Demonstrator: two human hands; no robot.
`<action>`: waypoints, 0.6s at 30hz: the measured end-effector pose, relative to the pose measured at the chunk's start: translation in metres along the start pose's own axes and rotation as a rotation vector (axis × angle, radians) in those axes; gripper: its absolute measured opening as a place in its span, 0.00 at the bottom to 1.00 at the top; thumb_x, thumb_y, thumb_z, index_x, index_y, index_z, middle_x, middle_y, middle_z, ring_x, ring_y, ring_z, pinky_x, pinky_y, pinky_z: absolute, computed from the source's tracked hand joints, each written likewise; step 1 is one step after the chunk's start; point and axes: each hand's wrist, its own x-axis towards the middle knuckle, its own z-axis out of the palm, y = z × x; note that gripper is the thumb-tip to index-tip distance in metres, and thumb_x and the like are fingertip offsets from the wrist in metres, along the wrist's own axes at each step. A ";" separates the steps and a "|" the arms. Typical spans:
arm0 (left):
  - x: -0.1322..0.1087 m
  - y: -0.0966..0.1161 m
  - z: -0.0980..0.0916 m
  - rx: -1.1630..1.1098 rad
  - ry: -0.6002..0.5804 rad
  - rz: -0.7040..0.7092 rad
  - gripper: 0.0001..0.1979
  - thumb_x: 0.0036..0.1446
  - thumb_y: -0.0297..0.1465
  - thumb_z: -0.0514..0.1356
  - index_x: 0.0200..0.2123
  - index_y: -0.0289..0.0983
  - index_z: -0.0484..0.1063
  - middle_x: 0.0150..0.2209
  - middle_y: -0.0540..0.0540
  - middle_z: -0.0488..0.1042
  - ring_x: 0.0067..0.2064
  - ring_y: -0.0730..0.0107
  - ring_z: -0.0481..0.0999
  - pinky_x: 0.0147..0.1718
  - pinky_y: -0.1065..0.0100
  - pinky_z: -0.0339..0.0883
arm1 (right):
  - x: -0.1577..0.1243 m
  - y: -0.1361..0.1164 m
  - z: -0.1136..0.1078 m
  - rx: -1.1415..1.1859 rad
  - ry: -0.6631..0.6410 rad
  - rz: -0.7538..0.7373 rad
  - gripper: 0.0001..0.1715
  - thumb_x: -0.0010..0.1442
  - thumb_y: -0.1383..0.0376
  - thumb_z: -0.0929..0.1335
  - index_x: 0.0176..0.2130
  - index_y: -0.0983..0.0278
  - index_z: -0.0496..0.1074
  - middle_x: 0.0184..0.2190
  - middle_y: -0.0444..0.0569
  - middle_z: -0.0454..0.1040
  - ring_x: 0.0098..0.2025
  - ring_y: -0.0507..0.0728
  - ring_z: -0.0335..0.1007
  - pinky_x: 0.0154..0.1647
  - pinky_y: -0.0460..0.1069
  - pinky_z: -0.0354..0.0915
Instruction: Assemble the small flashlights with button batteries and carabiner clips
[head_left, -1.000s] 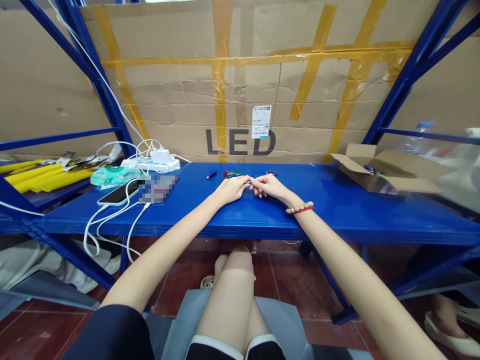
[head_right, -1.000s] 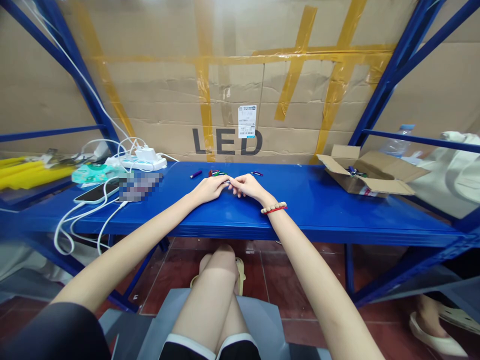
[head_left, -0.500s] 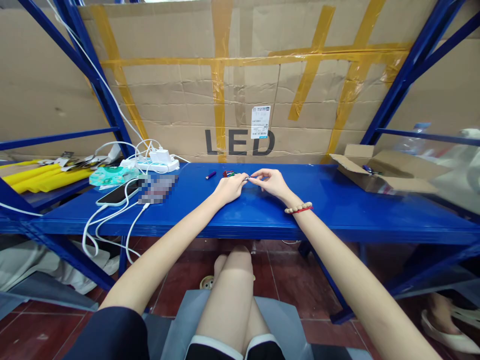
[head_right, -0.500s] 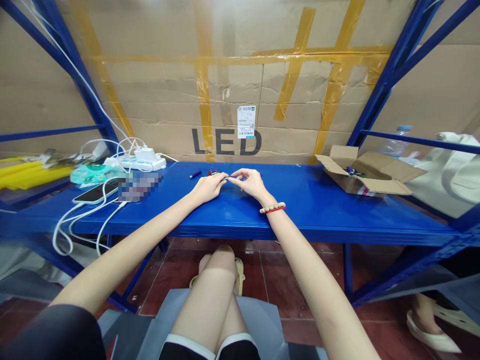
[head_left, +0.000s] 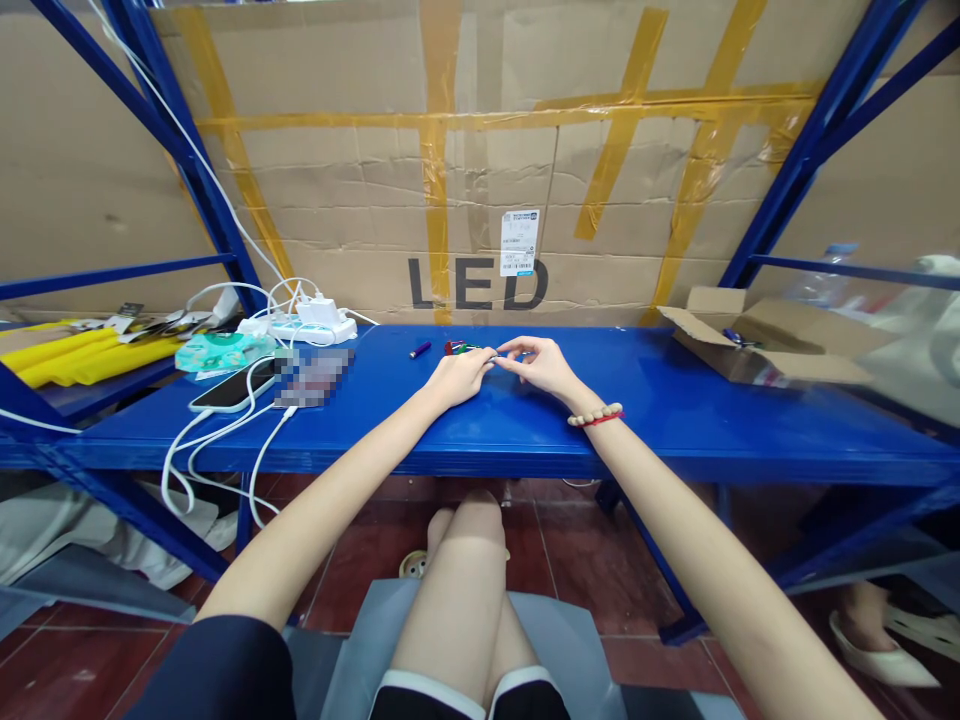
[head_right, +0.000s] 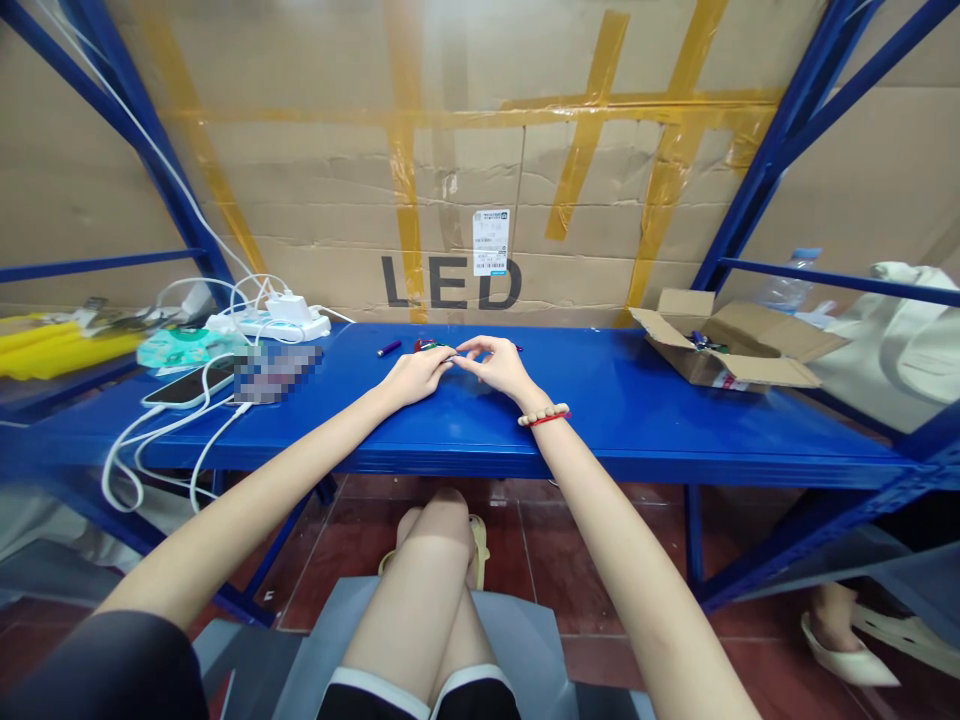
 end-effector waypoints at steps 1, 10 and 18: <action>0.000 0.000 0.000 -0.002 0.001 0.000 0.13 0.64 0.30 0.46 0.48 0.38 0.65 0.49 0.44 0.73 0.48 0.63 0.74 0.39 0.67 0.69 | 0.000 0.001 0.000 0.001 -0.003 -0.003 0.30 0.45 0.48 0.71 0.38 0.69 0.74 0.27 0.49 0.74 0.17 0.48 0.62 0.18 0.44 0.57; 0.001 -0.002 0.000 -0.056 -0.021 0.030 0.12 0.64 0.30 0.46 0.45 0.38 0.66 0.47 0.44 0.74 0.47 0.64 0.74 0.41 0.66 0.68 | 0.003 0.012 -0.001 -0.054 0.052 -0.073 0.26 0.45 0.47 0.71 0.33 0.65 0.78 0.35 0.52 0.77 0.19 0.49 0.64 0.23 0.47 0.61; -0.001 -0.001 -0.004 -0.102 -0.100 0.105 0.11 0.63 0.29 0.46 0.44 0.37 0.66 0.43 0.43 0.74 0.45 0.62 0.74 0.40 0.65 0.68 | 0.000 0.016 -0.003 -0.142 0.046 -0.093 0.22 0.45 0.47 0.71 0.27 0.65 0.77 0.28 0.48 0.75 0.18 0.48 0.64 0.24 0.47 0.59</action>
